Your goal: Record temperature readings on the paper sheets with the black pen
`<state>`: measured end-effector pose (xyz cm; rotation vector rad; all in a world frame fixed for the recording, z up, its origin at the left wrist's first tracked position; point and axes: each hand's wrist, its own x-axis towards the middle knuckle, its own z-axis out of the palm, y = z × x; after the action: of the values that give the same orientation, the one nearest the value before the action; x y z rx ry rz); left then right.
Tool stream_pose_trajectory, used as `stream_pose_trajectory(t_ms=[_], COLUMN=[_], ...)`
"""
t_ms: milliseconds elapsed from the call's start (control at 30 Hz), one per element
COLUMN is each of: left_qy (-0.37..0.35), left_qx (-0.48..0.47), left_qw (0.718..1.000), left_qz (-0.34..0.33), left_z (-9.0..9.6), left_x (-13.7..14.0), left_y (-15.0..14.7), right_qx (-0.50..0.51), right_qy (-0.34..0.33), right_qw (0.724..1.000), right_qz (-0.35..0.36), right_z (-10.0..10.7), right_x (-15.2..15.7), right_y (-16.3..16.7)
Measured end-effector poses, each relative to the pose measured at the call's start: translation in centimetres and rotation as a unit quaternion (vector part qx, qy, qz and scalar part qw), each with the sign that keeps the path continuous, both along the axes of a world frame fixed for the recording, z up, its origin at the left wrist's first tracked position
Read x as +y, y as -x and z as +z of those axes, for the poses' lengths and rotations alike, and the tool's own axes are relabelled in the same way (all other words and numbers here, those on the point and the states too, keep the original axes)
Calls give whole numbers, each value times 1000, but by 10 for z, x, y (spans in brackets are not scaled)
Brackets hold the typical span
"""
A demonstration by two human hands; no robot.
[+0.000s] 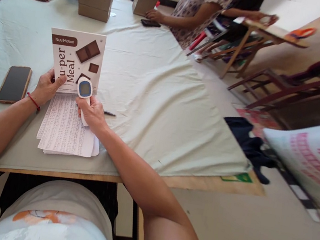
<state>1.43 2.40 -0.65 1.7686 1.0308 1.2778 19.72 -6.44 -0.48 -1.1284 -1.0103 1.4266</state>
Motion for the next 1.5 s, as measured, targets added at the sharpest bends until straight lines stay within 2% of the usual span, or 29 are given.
stream_pose_trajectory(t_ms=[200,567,1067,1233,1367,1500], left_qy=[11,16,28,24,10,-11], left_qx=[-5,5,-4,-10,-22,-24], left_qw=[1000,1000,999,999,1000,1000], left_qz=[-5,-12,-27,-26,-20,3], left_z=[1,0,-5,-3,-4,-9], left_x=[0,2,5,2,2,12], left_y=[1,4,9,7,10,23], right_qx=[9,4,29,33,33,29], right_qy=[-16,2,-12,-38,-66,-49], right_qw=[1000,1000,998,996,995,997], right_qz=[4,7,50,76,64,56], right_z=[4,3,4,15,32,40], right_x=[-2,0,-3,-8,-21,-40], right_y=[1,1,-2,-6,-17,-27])
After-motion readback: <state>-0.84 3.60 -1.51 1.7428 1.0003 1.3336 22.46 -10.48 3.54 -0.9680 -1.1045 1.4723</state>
